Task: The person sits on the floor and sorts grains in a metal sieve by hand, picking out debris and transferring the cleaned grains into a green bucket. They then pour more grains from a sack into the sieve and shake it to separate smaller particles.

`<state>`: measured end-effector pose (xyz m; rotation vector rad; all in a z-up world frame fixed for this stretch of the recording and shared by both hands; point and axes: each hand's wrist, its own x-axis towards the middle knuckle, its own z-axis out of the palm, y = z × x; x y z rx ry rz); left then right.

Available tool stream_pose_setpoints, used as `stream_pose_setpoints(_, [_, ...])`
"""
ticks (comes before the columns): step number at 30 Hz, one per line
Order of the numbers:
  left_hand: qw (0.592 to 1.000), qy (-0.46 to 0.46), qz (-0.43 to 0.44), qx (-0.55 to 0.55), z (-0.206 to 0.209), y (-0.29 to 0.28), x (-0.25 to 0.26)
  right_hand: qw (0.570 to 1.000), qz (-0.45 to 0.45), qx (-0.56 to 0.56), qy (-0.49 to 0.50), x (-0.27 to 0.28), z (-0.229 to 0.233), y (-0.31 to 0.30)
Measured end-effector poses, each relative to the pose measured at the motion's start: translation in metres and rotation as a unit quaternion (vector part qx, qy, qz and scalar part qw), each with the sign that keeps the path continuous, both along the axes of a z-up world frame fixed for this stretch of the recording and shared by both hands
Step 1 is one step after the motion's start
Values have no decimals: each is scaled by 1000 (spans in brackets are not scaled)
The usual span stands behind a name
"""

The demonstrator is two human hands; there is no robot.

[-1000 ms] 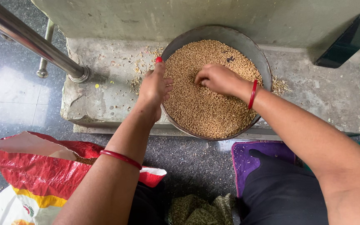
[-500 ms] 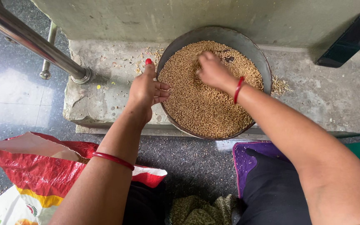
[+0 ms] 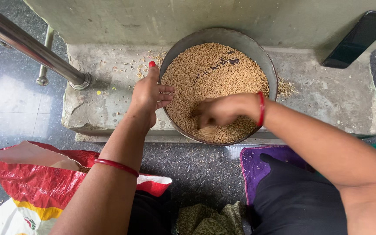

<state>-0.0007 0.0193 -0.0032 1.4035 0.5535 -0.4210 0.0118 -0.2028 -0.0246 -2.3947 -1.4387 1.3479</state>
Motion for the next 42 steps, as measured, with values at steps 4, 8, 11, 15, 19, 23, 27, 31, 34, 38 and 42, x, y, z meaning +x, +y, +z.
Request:
stream_pose_setpoints(4, [1000,2,5,3,-4,-1,1,994,-95,-41,-24,20,19,-43])
stream_pose_setpoints(8, [1000,4,12,-1,-9,-2,3,965,-243,14,-96,41,40,-73])
stream_pose_setpoints(11, [1000,0,13,-1,-14,-2,4,933,-318,60,-157,43,43,-82])
stream_pose_setpoints(15, [1000,-3,9,-2,-18,-3,7,907,-374,69,-178,44,39,-85])
stream_pose_setpoints(19, [1000,-3,7,5,-17,-3,7,911,-331,152,-192,50,19,-83])
stream_pose_setpoints(23, [1000,-6,10,14,-15,-5,6,906,-345,155,-190,55,12,-77])
stream_pose_setpoints(27, [1000,-9,12,12,-16,-4,6,908,-345,157,-179,53,11,-60])
stream_pose_setpoints(31, [1000,-8,13,3,-16,-3,6,926,-298,180,-147,45,4,-38])
stream_pose_setpoints(34, [1000,-7,19,1,-15,-3,6,934,-244,197,-172,41,-3,-26])
stream_pose_setpoints(38, [1000,-8,18,0,-14,-3,5,938,-224,190,-185,37,-13,-14])
stream_pose_setpoints(42, [1000,-14,8,1,-11,-2,3,938,-217,195,-188,38,-17,-9])
